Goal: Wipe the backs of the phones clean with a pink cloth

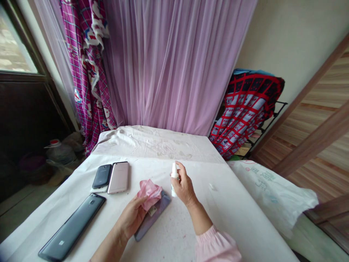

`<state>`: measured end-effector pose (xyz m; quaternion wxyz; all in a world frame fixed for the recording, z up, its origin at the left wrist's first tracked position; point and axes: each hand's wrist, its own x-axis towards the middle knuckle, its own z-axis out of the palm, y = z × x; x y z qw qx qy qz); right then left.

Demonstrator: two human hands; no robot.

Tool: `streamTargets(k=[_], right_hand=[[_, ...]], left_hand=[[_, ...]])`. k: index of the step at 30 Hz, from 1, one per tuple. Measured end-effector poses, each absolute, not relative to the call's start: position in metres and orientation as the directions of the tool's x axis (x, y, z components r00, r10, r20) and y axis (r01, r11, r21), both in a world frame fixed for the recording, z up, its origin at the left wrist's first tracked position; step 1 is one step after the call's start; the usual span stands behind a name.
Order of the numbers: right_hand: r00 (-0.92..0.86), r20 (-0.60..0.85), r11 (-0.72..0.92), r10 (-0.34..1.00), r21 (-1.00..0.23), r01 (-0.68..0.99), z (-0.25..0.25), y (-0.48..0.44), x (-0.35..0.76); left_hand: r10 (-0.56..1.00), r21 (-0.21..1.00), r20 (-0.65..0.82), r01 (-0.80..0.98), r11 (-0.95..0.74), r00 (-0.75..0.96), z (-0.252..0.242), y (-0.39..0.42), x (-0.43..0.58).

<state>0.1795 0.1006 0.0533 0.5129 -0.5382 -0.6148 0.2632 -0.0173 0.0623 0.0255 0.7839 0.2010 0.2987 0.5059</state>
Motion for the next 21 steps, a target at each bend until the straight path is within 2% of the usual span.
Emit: streamTargets(k=[4,11,21], right_hand=[[0.069,0.387,0.321,0.919,-0.840,0.437,0.054,0.077,0.157],[-0.114,0.396,0.388,0.911,-0.733,0.558,0.054,0.065,0.144],[-0.142,0.432,0.409,0.891,-0.626,0.664,0.036,0.061,0.139]], left_hand=[[0.908,0.609,-0.240,-0.674,0.417,0.345,0.026,0.060,-0.018],[0.916,0.595,-0.176,-0.702,0.391,0.361,0.021,0.057,-0.022],[0.916,0.564,-0.179,-0.725,0.395,0.359,0.020,0.057,-0.025]])
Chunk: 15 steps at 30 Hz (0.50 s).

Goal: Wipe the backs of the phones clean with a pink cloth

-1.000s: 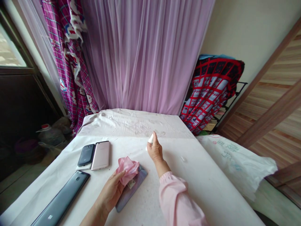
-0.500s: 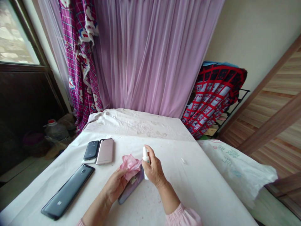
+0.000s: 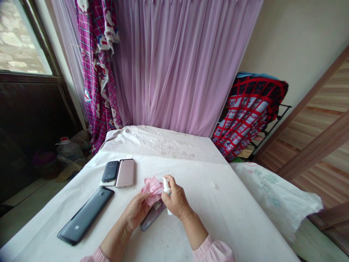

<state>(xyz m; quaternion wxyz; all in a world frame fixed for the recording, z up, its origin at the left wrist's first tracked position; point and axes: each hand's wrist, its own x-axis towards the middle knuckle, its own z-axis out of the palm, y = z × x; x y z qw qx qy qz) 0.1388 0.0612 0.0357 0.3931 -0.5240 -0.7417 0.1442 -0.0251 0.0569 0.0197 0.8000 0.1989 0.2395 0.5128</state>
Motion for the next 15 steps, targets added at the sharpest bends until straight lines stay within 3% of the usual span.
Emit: streamTargets(k=[9,15], right_hand=[[-0.038,0.367,0.323,0.929,-0.760,0.564,0.045,0.053,0.146],[-0.147,0.358,0.371,0.922,-0.711,0.598,0.042,0.043,0.140]], left_hand=[[0.897,0.471,-0.042,-0.783,0.406,0.440,0.022,0.059,-0.035],[0.907,0.469,-0.080,-0.788,0.399,0.413,0.020,0.060,-0.035]])
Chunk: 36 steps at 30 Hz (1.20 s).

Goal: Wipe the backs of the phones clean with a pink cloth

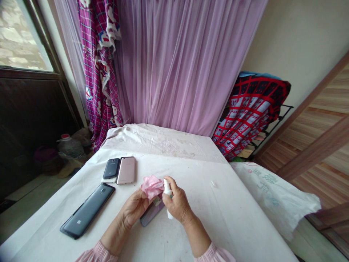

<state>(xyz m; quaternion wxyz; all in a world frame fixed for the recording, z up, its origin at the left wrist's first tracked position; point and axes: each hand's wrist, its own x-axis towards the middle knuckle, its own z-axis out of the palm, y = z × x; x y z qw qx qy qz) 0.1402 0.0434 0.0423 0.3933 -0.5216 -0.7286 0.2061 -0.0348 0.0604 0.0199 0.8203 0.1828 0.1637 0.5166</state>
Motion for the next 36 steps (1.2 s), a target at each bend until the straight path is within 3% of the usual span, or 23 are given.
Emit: streamTargets(k=[19,29,36], right_hand=[[-0.302,0.327,0.445,0.895,-0.685,0.576,0.045,0.037,0.128],[-0.275,0.329,0.428,0.903,-0.652,0.626,0.041,0.040,0.129],[-0.093,0.398,0.340,0.913,-0.612,0.714,0.051,0.052,0.135]], left_hand=[[0.908,0.361,-0.168,-0.833,0.419,0.383,0.020,0.064,-0.039],[0.918,0.431,-0.166,-0.811,0.396,0.360,0.022,0.063,-0.039],[0.930,0.531,-0.158,-0.766,0.363,0.331,0.025,0.058,-0.030]])
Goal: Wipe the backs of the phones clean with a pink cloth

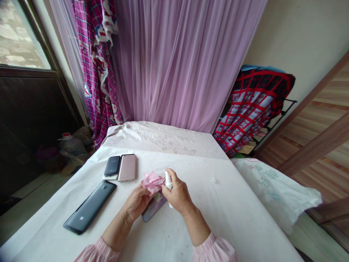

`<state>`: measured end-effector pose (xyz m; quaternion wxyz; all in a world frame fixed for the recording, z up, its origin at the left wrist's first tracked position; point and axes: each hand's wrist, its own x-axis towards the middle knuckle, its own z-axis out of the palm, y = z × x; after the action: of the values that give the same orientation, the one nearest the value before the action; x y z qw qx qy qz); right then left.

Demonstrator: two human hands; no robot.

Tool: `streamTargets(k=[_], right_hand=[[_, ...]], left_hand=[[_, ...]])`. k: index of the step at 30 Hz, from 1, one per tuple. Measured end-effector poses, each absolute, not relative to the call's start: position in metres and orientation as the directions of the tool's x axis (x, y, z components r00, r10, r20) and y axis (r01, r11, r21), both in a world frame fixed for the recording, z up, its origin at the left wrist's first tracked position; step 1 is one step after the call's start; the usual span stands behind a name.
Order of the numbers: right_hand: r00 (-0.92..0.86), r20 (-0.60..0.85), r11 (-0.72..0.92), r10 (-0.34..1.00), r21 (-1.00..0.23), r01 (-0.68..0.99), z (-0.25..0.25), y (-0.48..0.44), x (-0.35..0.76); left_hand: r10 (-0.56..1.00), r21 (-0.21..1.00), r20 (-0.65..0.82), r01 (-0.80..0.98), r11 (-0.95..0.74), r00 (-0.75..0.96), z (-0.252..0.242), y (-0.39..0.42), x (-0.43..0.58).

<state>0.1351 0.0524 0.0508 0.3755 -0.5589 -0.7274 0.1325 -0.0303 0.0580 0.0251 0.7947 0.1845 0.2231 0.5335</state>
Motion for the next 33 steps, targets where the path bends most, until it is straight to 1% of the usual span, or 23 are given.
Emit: streamTargets(k=[3,6,7,9,11,13,16,18,19,20,22,24,29,33], right_hand=[[-0.133,0.386,0.348,0.913,-0.564,0.749,0.056,0.060,0.130],[-0.204,0.347,0.352,0.915,-0.445,0.823,0.056,0.065,0.124],[-0.206,0.340,0.344,0.918,-0.419,0.840,0.056,0.067,0.123],[-0.162,0.337,0.301,0.928,-0.418,0.857,0.053,0.070,0.126],[-0.076,0.340,0.240,0.937,-0.471,0.849,0.050,0.075,0.134],[0.032,0.357,0.186,0.933,-0.558,0.809,0.048,0.079,0.148],[0.298,0.395,0.082,0.869,-0.708,0.701,0.047,0.078,0.167],[0.383,0.388,0.069,0.838,-0.772,0.632,0.051,0.070,0.173],[0.360,0.389,0.096,0.848,-0.780,0.618,0.054,0.064,0.174],[0.286,0.386,0.139,0.877,-0.774,0.618,0.057,0.058,0.174],[0.160,0.410,0.226,0.898,-0.741,0.633,0.064,0.047,0.172],[0.085,0.436,0.279,0.896,-0.701,0.656,0.069,0.040,0.170],[-0.005,0.465,0.313,0.885,-0.588,0.746,0.071,0.036,0.173],[0.002,0.480,0.308,0.877,-0.565,0.765,0.068,0.035,0.177]], left_hand=[[0.932,0.565,-0.166,-0.744,0.358,0.322,0.025,0.055,-0.027],[0.933,0.592,-0.189,-0.722,0.358,0.307,0.023,0.054,-0.025],[0.932,0.595,-0.197,-0.718,0.360,0.304,0.022,0.054,-0.025],[0.929,0.594,-0.212,-0.715,0.370,0.304,0.021,0.055,-0.025],[0.925,0.589,-0.227,-0.713,0.380,0.306,0.021,0.055,-0.026],[0.922,0.582,-0.241,-0.715,0.388,0.304,0.021,0.056,-0.026],[0.918,0.573,-0.260,-0.718,0.396,0.299,0.020,0.056,-0.028],[0.915,0.570,-0.269,-0.716,0.403,0.301,0.021,0.057,-0.026],[0.914,0.570,-0.270,-0.715,0.405,0.303,0.023,0.058,-0.024],[0.914,0.571,-0.267,-0.713,0.406,0.306,0.025,0.060,-0.022],[0.914,0.574,-0.250,-0.712,0.405,0.319,0.031,0.064,-0.013],[0.915,0.578,-0.219,-0.710,0.402,0.339,0.040,0.069,-0.003],[0.904,0.580,-0.164,-0.703,0.411,0.394,0.057,0.071,0.016],[0.893,0.578,-0.164,-0.693,0.431,0.418,0.055,0.068,0.022]])
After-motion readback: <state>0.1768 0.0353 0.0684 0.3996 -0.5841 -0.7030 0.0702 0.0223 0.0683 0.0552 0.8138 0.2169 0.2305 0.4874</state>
